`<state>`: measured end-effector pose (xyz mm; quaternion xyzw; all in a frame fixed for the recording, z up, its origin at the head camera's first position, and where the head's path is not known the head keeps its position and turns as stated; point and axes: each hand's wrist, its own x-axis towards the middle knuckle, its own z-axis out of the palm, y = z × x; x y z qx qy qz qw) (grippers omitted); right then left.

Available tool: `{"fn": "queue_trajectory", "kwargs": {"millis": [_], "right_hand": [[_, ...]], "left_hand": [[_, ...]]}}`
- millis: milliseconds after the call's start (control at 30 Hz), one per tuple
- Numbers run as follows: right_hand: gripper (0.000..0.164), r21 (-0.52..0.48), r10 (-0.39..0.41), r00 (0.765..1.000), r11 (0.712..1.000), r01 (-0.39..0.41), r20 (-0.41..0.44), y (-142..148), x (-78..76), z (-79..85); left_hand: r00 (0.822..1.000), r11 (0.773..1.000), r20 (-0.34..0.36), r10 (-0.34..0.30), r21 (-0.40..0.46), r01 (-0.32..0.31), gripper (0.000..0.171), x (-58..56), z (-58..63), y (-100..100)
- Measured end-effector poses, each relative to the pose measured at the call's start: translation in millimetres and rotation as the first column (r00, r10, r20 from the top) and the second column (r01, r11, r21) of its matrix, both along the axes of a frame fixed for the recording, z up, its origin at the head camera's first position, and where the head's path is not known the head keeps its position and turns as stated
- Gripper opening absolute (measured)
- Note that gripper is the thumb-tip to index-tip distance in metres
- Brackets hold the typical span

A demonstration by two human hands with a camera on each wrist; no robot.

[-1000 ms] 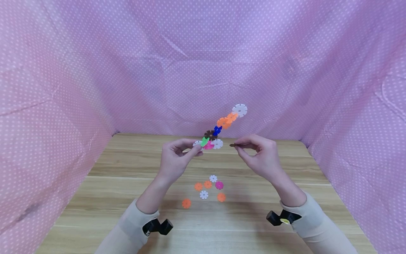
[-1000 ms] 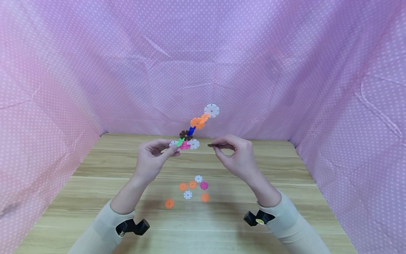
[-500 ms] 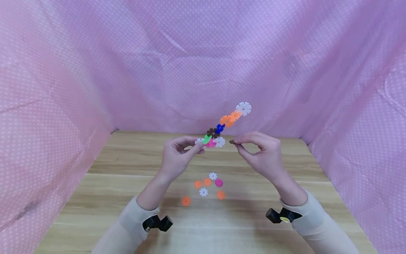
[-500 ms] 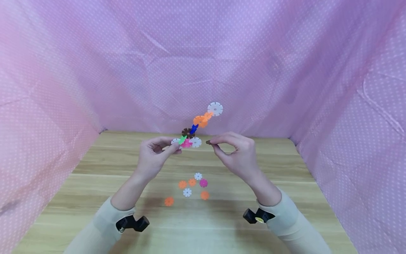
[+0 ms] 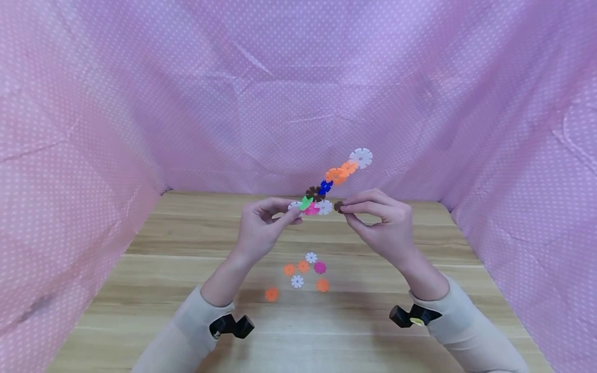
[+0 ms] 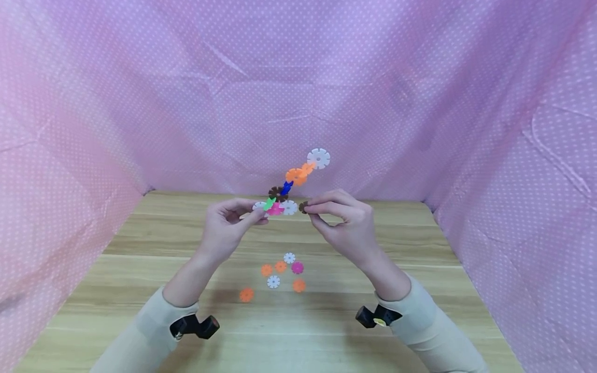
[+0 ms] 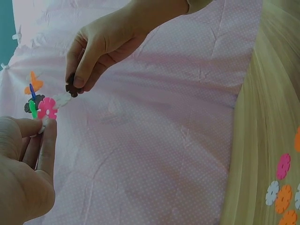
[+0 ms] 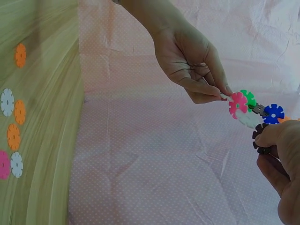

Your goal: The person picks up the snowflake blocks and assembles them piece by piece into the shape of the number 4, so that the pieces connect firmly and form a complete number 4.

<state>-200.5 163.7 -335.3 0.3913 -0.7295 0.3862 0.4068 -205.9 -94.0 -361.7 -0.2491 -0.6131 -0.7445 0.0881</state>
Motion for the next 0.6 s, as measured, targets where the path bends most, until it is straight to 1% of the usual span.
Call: {"fn": "queue_trajectory", "kwargs": {"millis": [100, 200, 333, 433, 600], "right_hand": [[0.019, 0.007, 0.016, 1.0, 1.0, -0.016, 0.0, -1.1, 0.9, 1.5], [0.017, 0.003, 0.04, 0.999, 0.999, -0.04, 0.002, -0.8, 3.8, 0.1], [0.021, -0.025, 0.094, 0.996, 0.995, -0.093, 0.006, -0.6, 7.7, -2.5], [0.022, -0.05, 0.131, 0.991, 0.99, -0.13, 0.004, -0.5, 9.4, -3.0], [0.022, -0.071, 0.16, 0.987, 0.984, -0.161, -0.02, 3.0, 8.5, 0.9]], "left_hand": [[1.0, 1.0, 0.01, 0.003, 0.004, -0.003, 0.015, 2.5, 2.0, 0.6], [1.0, 1.0, 0.025, 0.001, 0.0, -0.001, 0.016, 6.3, 1.3, 0.7], [1.0, 1.0, 0.03, 0.007, -0.01, -0.007, 0.016, 10.9, 1.0, 0.4], [1.0, 1.0, 0.027, 0.009, -0.015, -0.009, 0.015, 12.8, 3.0, 0.2], [1.0, 1.0, 0.004, 0.003, 0.0, -0.003, 0.015, 10.8, 7.8, 4.6]]}}
